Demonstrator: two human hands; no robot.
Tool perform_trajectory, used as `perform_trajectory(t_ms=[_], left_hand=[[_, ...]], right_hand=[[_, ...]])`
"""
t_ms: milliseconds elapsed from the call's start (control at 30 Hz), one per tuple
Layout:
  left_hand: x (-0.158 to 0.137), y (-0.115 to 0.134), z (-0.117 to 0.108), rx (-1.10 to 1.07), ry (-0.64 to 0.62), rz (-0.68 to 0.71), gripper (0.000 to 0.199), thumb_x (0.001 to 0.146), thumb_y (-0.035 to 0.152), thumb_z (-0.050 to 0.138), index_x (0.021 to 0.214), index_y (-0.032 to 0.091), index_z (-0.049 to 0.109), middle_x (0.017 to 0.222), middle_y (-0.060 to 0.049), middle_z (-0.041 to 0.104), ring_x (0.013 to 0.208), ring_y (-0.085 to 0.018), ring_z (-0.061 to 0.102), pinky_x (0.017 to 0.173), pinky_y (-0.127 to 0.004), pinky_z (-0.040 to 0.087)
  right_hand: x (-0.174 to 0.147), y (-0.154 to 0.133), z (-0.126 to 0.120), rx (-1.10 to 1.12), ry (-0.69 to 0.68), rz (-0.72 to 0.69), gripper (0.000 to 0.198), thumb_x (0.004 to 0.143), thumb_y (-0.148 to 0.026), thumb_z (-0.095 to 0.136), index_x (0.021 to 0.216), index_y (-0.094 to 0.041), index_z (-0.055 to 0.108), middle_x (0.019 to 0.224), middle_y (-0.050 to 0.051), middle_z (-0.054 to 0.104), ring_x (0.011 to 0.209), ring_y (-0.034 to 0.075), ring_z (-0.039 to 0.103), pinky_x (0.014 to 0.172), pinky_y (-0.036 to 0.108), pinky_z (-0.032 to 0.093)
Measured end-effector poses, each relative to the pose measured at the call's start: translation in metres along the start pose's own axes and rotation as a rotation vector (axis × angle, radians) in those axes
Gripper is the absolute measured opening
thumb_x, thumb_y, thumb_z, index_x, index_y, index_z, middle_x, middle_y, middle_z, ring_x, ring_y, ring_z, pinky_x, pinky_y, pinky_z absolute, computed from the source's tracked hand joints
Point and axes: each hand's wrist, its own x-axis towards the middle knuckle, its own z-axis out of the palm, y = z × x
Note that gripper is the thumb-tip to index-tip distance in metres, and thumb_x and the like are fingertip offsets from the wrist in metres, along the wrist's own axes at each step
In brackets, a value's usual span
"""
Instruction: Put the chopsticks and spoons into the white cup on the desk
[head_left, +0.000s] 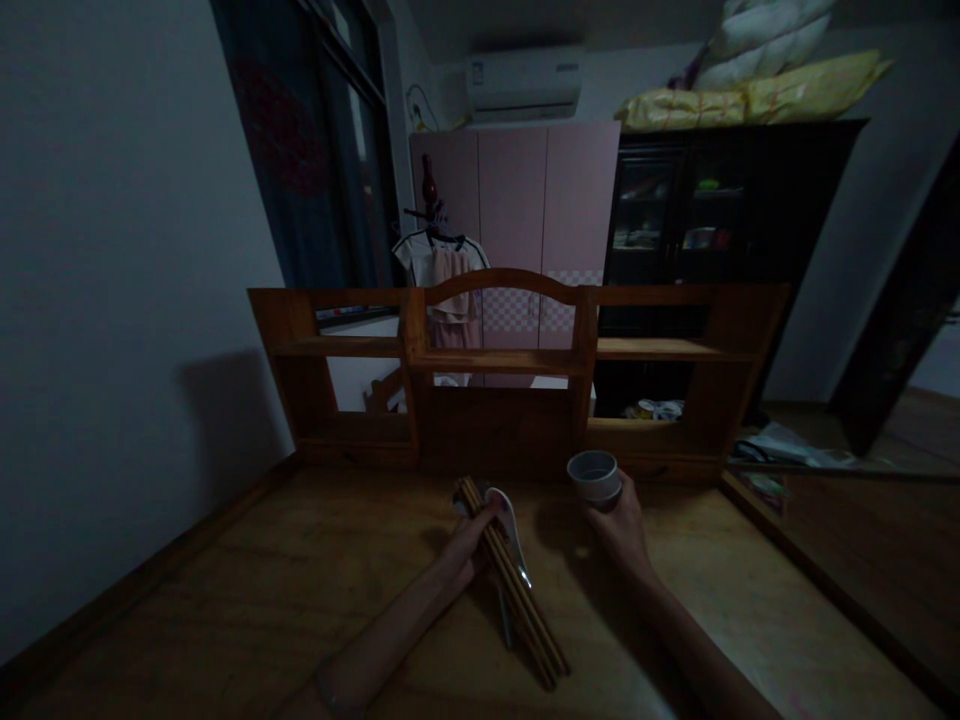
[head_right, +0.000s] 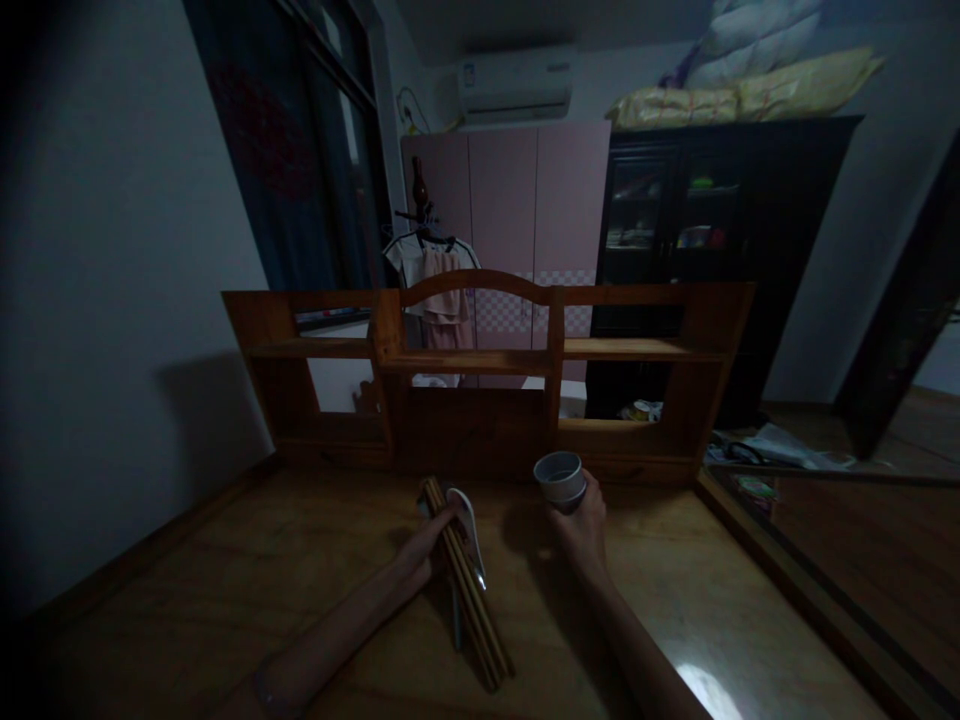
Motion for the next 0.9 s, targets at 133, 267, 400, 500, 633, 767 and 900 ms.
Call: perform_trajectory(t_ms=[133, 267, 400, 500, 633, 767, 900], left_hand=[[-0.004, 0.003, 0.001, 0.009, 0.009, -0.003, 0.043, 0.062, 0.050, 0.085, 0.075, 0.018, 0.059, 0.056, 0.001, 0.060, 0.047, -0.014, 0.059, 0.047, -0.022, 0.051], [-0.006, 0.005, 0.002, 0.024, 0.009, -0.013, 0.042, 0.064, 0.051, 0.083, 0.072, 0.017, 0.060, 0.055, 0.000, 0.060, 0.046, -0.012, 0.057, 0.045, -0.021, 0.050], [-0.009, 0.007, 0.006, 0.017, -0.080, -0.014, 0.043, 0.074, 0.054, 0.074, 0.081, 0.012, 0.066, 0.078, -0.010, 0.071, 0.064, -0.016, 0.066, 0.058, -0.023, 0.056], [-0.010, 0.007, 0.009, -0.046, -0.128, -0.030, 0.043, 0.079, 0.054, 0.069, 0.081, 0.011, 0.065, 0.082, -0.013, 0.071, 0.076, -0.020, 0.069, 0.073, -0.029, 0.057], [-0.008, 0.006, 0.010, -0.110, -0.235, -0.004, 0.045, 0.079, 0.060, 0.065, 0.073, 0.016, 0.057, 0.058, 0.001, 0.055, 0.052, -0.012, 0.057, 0.064, -0.028, 0.055], [-0.005, 0.006, 0.006, -0.076, -0.306, -0.010, 0.052, 0.078, 0.068, 0.059, 0.076, 0.017, 0.054, 0.054, 0.007, 0.043, 0.042, -0.006, 0.040, 0.053, -0.020, 0.046], [-0.005, 0.012, 0.005, 0.047, -0.264, -0.025, 0.065, 0.072, 0.082, 0.047, 0.080, 0.017, 0.054, 0.053, 0.009, 0.036, 0.039, -0.005, 0.029, 0.041, -0.017, 0.033]], right_hand=[[0.000, -0.002, 0.000, 0.000, 0.003, -0.001, 0.070, 0.062, -0.034, 0.067, 0.128, -0.019, 0.047, 0.118, 0.013, 0.057, 0.107, 0.034, 0.055, 0.089, 0.044, 0.047], [-0.001, -0.001, 0.000, -0.002, 0.005, -0.005, 0.069, 0.063, -0.035, 0.065, 0.128, -0.019, 0.047, 0.119, 0.012, 0.057, 0.108, 0.035, 0.055, 0.090, 0.044, 0.046], [-0.001, 0.002, 0.001, -0.004, 0.010, -0.006, 0.070, 0.063, -0.034, 0.065, 0.129, -0.019, 0.047, 0.119, 0.012, 0.057, 0.107, 0.034, 0.055, 0.089, 0.043, 0.047], [-0.001, 0.003, 0.001, -0.006, 0.012, -0.007, 0.070, 0.062, -0.035, 0.066, 0.128, -0.019, 0.047, 0.119, 0.012, 0.057, 0.107, 0.034, 0.055, 0.089, 0.043, 0.047], [-0.001, 0.002, 0.001, 0.000, 0.014, -0.012, 0.068, 0.064, -0.035, 0.067, 0.127, -0.020, 0.048, 0.118, 0.012, 0.058, 0.105, 0.033, 0.056, 0.089, 0.042, 0.047], [0.001, 0.005, 0.003, 0.005, 0.026, -0.014, 0.070, 0.063, -0.036, 0.069, 0.128, -0.019, 0.047, 0.116, 0.012, 0.058, 0.104, 0.033, 0.057, 0.088, 0.043, 0.048], [0.001, 0.006, 0.004, 0.007, 0.024, -0.027, 0.070, 0.063, -0.035, 0.068, 0.128, -0.019, 0.047, 0.116, 0.012, 0.058, 0.104, 0.033, 0.056, 0.088, 0.043, 0.048]])
